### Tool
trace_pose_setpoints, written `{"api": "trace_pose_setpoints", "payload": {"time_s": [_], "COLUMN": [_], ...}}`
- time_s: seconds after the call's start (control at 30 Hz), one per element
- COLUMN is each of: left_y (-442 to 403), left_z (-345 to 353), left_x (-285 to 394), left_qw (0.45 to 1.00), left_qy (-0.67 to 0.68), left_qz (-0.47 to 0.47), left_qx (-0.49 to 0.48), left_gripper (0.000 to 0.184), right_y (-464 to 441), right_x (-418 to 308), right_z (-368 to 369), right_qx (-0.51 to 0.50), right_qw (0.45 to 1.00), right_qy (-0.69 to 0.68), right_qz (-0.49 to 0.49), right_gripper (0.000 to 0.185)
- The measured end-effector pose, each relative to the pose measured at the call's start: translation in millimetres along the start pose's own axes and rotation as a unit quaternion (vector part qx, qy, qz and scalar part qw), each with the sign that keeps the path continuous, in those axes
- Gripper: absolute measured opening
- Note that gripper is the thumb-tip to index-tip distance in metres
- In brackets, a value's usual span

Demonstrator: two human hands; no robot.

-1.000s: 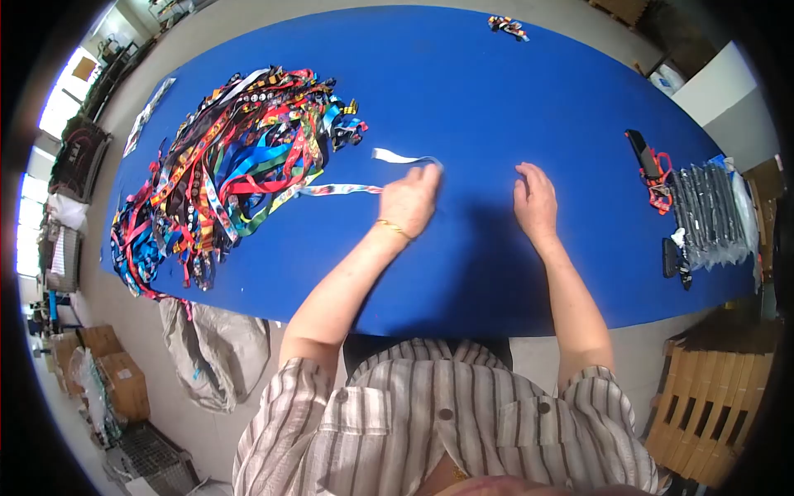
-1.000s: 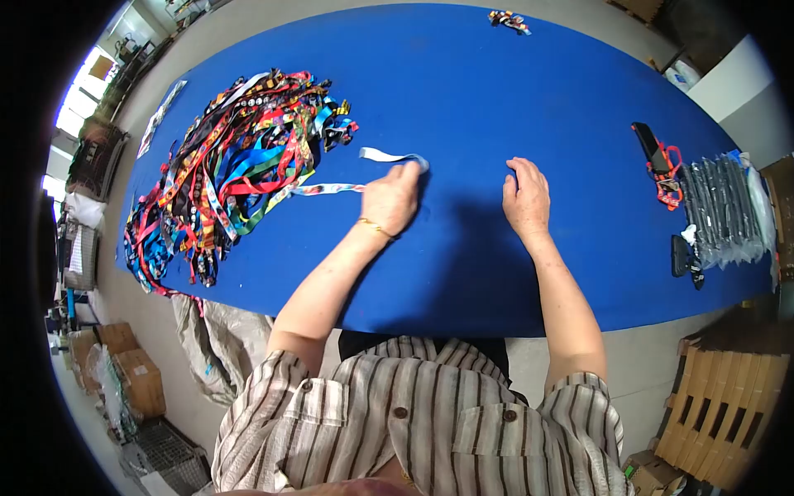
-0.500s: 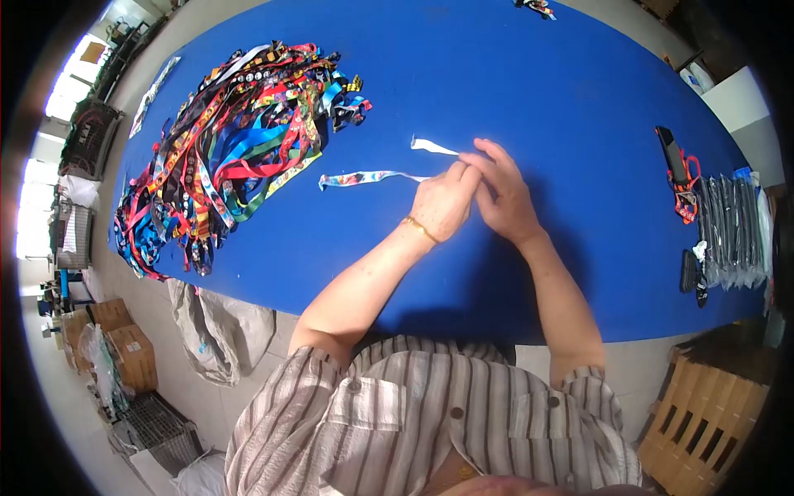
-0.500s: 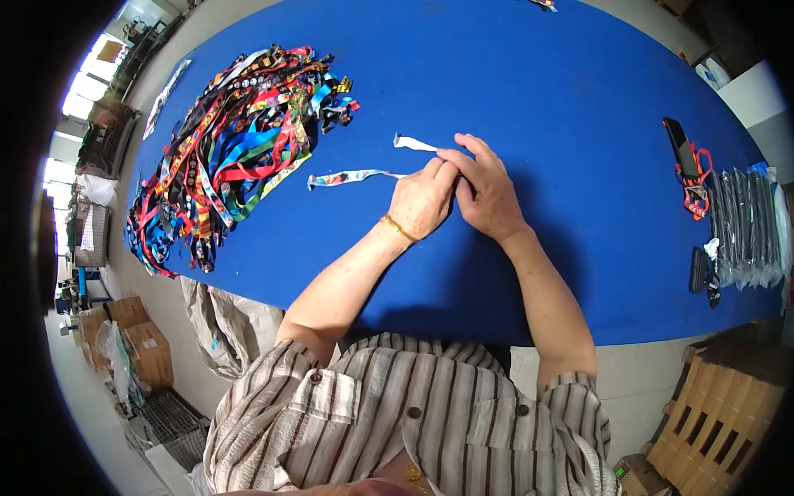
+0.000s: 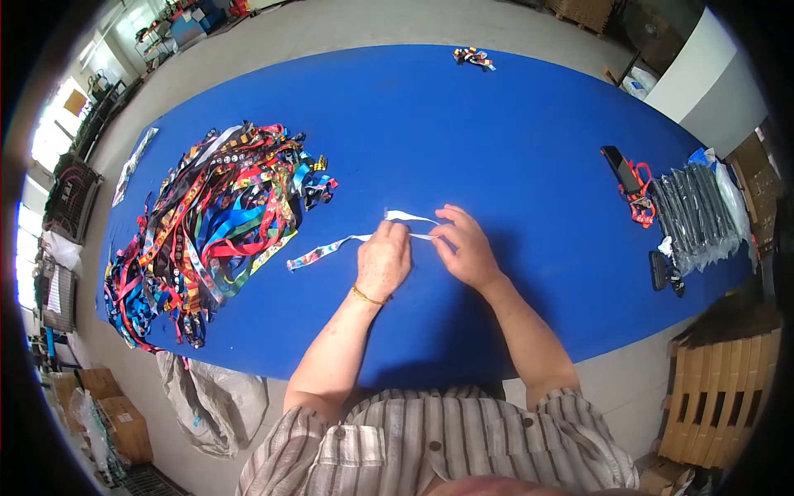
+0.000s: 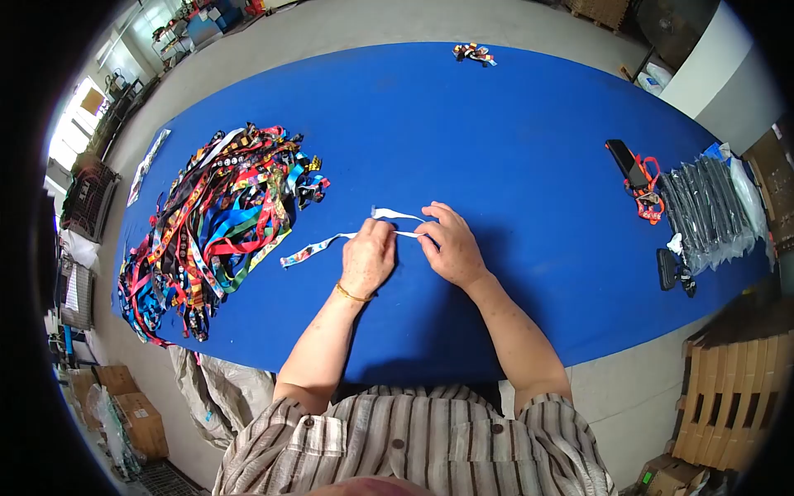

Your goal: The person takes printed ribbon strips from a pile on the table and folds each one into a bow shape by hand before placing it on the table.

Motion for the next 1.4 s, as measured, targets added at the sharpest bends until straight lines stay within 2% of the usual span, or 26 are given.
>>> {"api": "trace_pose_setpoints", "payload": {"time_s": [0.13, 0.3, 0.37, 0.43, 0.5, 0.53, 0.63, 0.7, 0.8, 0.9, 1.13, 1.3, 1.37, 1.4], "left_y": [-5, 17, 32, 48, 63, 67, 59, 43, 19, 8, 7, 10, 8, 7], "left_z": [-27, -88, -110, -134, -152, -160, -172, -163, -143, -129, -137, -131, -132, -139], "left_x": [-41, -98, -130, -160, -178, -183, -169, -154, -148, -160, -159, -188, -191, -196], "left_qw": [0.994, 0.972, 0.955, 0.935, 0.918, 0.925, 0.935, 0.94, 0.936, 0.927, 0.926, 0.924, 0.927, 0.93], "left_qy": [-0.083, -0.195, -0.259, -0.277, -0.302, -0.267, -0.225, -0.226, -0.22, -0.246, -0.205, -0.228, -0.236, -0.226], "left_qz": [-0.053, -0.12, -0.115, -0.209, -0.251, -0.262, -0.243, -0.228, -0.26, -0.277, -0.276, -0.283, -0.264, -0.243], "left_qx": [0.036, 0.062, 0.082, 0.07, 0.052, 0.068, 0.123, 0.114, 0.084, 0.066, 0.154, 0.121, 0.123, 0.157], "left_gripper": [0.007, 0.008, 0.007, 0.01, 0.02, 0.02, 0.02, 0.024, 0.04, 0.041, 0.029, 0.021, 0.02, 0.019], "right_y": [2, 1, 1, 1, 2, 2, 2, 3, 2, 2, 5, 6, 5, 5], "right_x": [9, 8, 4, 5, 5, 5, 7, 7, 6, 6, 7, 9, 6, 6], "right_z": [2, 4, 4, 4, 5, 5, 6, 7, 7, 5, 4, 5, 3, 1], "right_qx": [0.02, 0.035, 0.017, 0.01, 0.005, 0.005, 0.005, 0.003, 0.003, 0.008, 0.016, 0.022, 0.02, 0.02], "right_qw": [0.999, 0.999, 1.0, 1.0, 1.0, 0.999, 0.999, 0.999, 0.999, 0.999, 0.999, 1.0, 1.0, 1.0], "right_qy": [-0.01, 0.011, 0.017, 0.02, 0.029, 0.031, 0.038, 0.04, 0.039, 0.034, 0.027, 0.021, 0.017, 0.015], "right_qz": [0.03, -0.01, -0.003, 0.001, 0.009, 0.009, 0.012, 0.012, 0.012, 0.014, 0.006, -0.003, 0.0, 0.006], "right_gripper": [0.018, 0.018, 0.017, 0.016, 0.016, 0.017, 0.017, 0.017, 0.017, 0.016, 0.016, 0.016, 0.016, 0.016]}}
Point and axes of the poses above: each hand's wrist, its own y-axis away from the middle knuckle, its own z-axis out of the palm, x = y × z, the point moved 8 cm from there along -y, towards the middle knuckle, and after that the axes turned 4 degrees about y, right-handed, at the moved point
